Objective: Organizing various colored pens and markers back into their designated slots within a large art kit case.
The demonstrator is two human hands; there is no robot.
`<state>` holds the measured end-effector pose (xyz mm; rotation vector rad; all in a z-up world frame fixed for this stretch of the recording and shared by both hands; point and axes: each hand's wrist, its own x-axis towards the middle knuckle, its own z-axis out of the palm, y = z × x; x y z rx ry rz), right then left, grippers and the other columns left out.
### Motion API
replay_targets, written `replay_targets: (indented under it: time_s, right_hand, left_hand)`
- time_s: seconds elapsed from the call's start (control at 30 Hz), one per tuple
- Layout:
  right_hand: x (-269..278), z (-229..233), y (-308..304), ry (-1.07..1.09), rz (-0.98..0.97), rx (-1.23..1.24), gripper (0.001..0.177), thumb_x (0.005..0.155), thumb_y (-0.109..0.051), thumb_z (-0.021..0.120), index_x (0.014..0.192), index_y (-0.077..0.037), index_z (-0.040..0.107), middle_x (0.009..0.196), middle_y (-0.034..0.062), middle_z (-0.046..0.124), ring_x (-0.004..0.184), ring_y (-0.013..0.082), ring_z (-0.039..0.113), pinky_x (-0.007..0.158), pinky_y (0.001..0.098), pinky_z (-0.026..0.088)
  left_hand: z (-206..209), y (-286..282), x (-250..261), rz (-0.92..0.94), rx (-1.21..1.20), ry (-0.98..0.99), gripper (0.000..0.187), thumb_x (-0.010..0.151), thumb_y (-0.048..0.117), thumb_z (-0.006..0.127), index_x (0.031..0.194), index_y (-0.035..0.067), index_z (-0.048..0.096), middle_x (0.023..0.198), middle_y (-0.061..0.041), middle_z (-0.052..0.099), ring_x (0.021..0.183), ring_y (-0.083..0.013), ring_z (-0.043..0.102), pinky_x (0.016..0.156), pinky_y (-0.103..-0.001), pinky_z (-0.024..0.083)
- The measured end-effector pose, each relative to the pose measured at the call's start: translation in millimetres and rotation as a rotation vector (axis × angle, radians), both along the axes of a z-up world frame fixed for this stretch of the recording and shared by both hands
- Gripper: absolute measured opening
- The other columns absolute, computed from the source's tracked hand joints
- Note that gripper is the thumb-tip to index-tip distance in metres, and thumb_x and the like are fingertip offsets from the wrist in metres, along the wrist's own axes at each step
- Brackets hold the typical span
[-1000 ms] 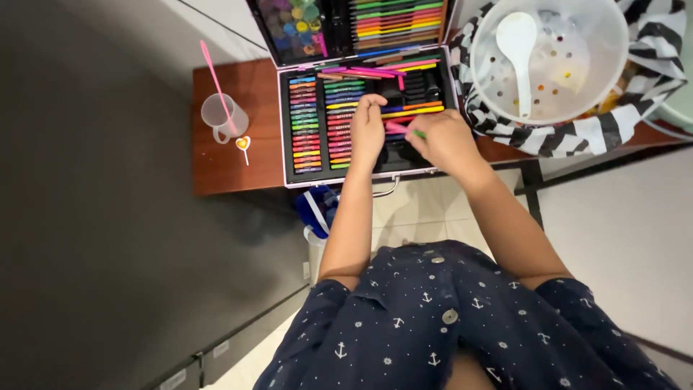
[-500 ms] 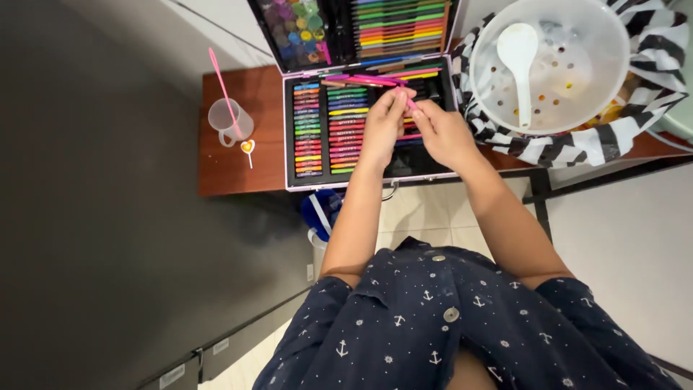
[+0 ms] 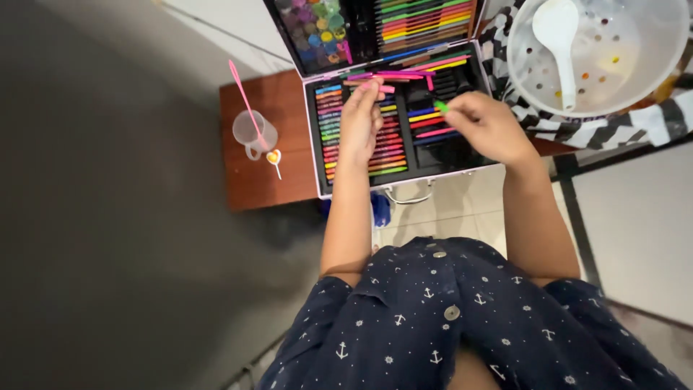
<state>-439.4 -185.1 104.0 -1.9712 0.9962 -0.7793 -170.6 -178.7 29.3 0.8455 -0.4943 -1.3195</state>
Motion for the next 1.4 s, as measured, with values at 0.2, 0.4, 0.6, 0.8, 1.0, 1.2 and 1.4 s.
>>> replay_targets:
  time_s: [0.2,0.4,0.6,0.8,1.0,1.2,1.4]
  right_hand:
    - [26,-8,15,-0.309,-0.278,0.096,0.021,0.11,-0.021,0.064,0.12,-0.003,0.067,0.095,0.0012,0.069,0.087,0.0077,0.064,0.078,0.0232,0.049]
    - [64,-23,48,-0.212,-0.246,-0.039,0.021,0.109,-0.019,0.065,0.116,0.001,0.067,0.096,0.0055,0.066,0.082,0.0102,0.058,0.074,0.0258,0.049]
    - [105,10,78,-0.112,-0.177,-0.122,0.019,0.1,-0.015,0.066,0.115,-0.006,0.071,0.095,0.0119,0.071,0.075,0.0169,0.065,0.067,0.0304,0.051]
    - [109,1,83,0.032,-0.201,-0.067,0.017,0.098,-0.019,0.067,0.107,-0.006,0.072,0.074,0.014,0.065,0.059,0.0232,0.063,0.059,0.0352,0.049]
    - [99,8,84,0.05,-0.216,-0.037,0.017,0.098,-0.018,0.065,0.105,-0.004,0.069,0.078,0.0175,0.069,0.065,0.0269,0.07,0.061,0.0359,0.051]
    - [72,-9,66,0.026,-0.196,-0.074,0.018,0.098,-0.015,0.065,0.11,-0.002,0.066,0.085,0.0167,0.072,0.071,0.0285,0.072,0.064,0.0372,0.052]
    - [25,-7,41,0.051,-0.125,-0.117,0.017,0.1,-0.015,0.066,0.112,-0.003,0.068,0.079,0.0167,0.07,0.067,0.0285,0.068,0.063,0.0374,0.051]
  left_hand:
    - [-7,-4,23,-0.148,0.017,0.071,0.023,0.103,0.02,0.065,0.122,0.007,0.065,0.09,0.001,0.062,0.053,-0.001,0.037,0.045,-0.021,0.024]
    - [-41,-9,24,-0.41,0.083,0.541,0.02,0.106,0.032,0.058,0.113,0.013,0.06,0.086,0.0,0.06,0.054,-0.0054,0.038,0.048,-0.021,0.026]
    - [-61,-14,14,-0.291,-0.018,0.549,0.022,0.108,0.039,0.05,0.115,0.019,0.056,0.078,0.005,0.05,0.066,-0.0104,0.046,0.06,-0.029,0.036]
    - [-43,-9,6,-0.256,0.017,0.606,0.02,0.107,0.043,0.046,0.117,0.028,0.054,0.088,0.01,0.055,0.084,-0.0082,0.057,0.071,-0.032,0.039]
    - [-44,-9,-8,-0.27,-0.055,0.7,0.019,0.11,0.043,0.043,0.117,0.029,0.054,0.089,0.01,0.053,0.083,-0.0065,0.056,0.074,-0.033,0.041]
    - [-46,-19,-38,-0.175,-0.135,0.77,0.02,0.11,0.042,0.041,0.118,0.028,0.054,0.089,0.01,0.053,0.078,-0.0064,0.053,0.074,-0.033,0.042]
    - [-34,-33,-86,0.028,-0.162,0.597,0.024,0.109,0.039,0.048,0.125,0.023,0.054,0.1,0.008,0.06,0.084,-0.0087,0.057,0.073,-0.032,0.042]
